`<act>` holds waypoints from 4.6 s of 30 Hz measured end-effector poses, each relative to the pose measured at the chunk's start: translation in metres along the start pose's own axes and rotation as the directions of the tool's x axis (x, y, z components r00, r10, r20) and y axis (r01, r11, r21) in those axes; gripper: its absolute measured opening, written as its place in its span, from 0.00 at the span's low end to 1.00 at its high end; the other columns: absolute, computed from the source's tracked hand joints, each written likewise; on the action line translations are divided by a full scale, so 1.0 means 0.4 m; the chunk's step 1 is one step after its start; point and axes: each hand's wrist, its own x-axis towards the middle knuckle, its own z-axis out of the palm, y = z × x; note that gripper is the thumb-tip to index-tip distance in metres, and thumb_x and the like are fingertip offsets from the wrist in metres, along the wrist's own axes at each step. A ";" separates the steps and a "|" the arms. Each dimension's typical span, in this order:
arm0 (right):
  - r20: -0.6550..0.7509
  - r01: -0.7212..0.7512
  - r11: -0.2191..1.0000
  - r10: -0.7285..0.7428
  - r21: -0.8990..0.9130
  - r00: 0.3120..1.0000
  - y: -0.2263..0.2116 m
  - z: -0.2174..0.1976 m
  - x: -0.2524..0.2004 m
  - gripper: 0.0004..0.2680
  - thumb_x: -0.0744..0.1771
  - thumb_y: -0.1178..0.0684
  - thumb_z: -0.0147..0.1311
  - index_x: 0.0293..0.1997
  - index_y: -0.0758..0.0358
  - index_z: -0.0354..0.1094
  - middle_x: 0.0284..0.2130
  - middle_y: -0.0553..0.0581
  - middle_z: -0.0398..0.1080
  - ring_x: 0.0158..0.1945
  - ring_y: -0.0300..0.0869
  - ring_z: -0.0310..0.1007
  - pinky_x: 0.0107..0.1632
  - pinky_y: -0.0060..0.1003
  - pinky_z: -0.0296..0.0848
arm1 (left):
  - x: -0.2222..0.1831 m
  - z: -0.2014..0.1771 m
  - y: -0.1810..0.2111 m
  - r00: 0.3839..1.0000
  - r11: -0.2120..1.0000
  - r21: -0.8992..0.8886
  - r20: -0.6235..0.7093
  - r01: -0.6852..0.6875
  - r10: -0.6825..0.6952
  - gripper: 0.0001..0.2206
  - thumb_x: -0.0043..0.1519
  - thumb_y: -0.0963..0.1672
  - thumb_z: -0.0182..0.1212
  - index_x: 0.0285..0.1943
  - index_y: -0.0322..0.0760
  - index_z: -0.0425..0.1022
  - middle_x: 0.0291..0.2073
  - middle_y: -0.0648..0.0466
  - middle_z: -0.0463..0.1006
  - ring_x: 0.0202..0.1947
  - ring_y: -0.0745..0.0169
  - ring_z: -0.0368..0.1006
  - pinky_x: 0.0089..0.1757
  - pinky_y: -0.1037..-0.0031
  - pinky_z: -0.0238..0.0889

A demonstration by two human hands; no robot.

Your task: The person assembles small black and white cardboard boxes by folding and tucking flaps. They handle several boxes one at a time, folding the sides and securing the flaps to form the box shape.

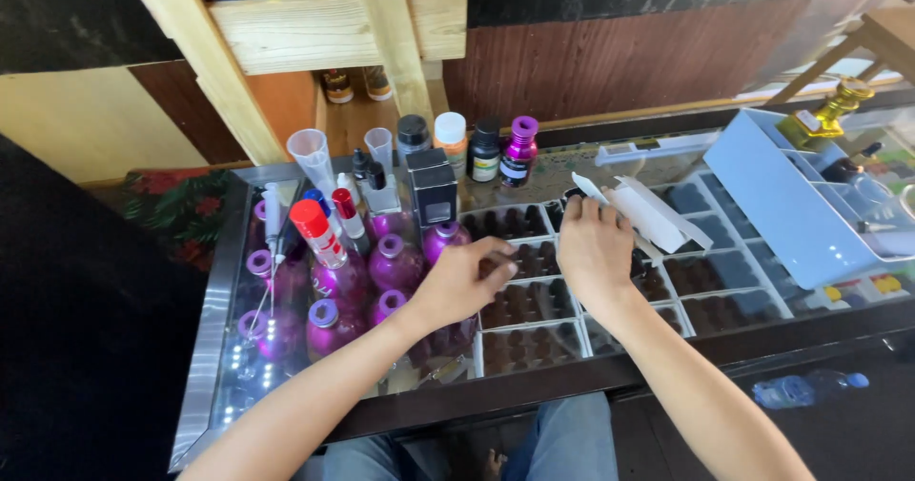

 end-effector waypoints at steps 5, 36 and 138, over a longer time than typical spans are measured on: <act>0.156 -0.073 0.988 0.051 0.136 0.986 0.069 -0.051 -0.035 0.10 0.67 0.58 0.52 0.54 0.66 0.72 0.40 0.64 0.74 0.46 0.56 0.77 0.46 0.52 0.77 | 0.130 0.128 0.011 0.944 0.898 -0.292 0.074 0.330 -0.323 0.17 0.62 0.43 0.60 0.58 0.25 0.73 0.35 0.36 0.82 0.26 0.51 0.82 0.29 0.69 0.80; 0.278 -0.283 0.004 -0.197 0.959 0.940 -0.234 -0.278 0.124 0.26 0.64 0.55 0.63 0.68 0.64 0.52 0.40 0.67 0.75 0.36 0.48 0.77 0.35 0.36 0.78 | -0.136 -0.254 -0.025 0.974 0.946 -0.323 -0.219 -0.017 -0.057 0.17 0.60 0.38 0.66 0.59 0.30 0.75 0.44 0.38 0.82 0.31 0.63 0.76 0.31 0.71 0.81; -0.179 0.153 -0.153 -0.171 0.976 0.969 -0.288 -0.225 0.109 0.26 0.63 0.42 0.67 0.68 0.58 0.67 0.52 0.62 0.69 0.37 0.45 0.75 0.40 0.40 0.78 | -0.141 -0.242 -0.040 0.856 0.939 0.145 -0.386 -0.313 0.345 0.25 0.57 0.43 0.71 0.64 0.38 0.72 0.45 0.42 0.80 0.45 0.46 0.79 0.47 0.55 0.71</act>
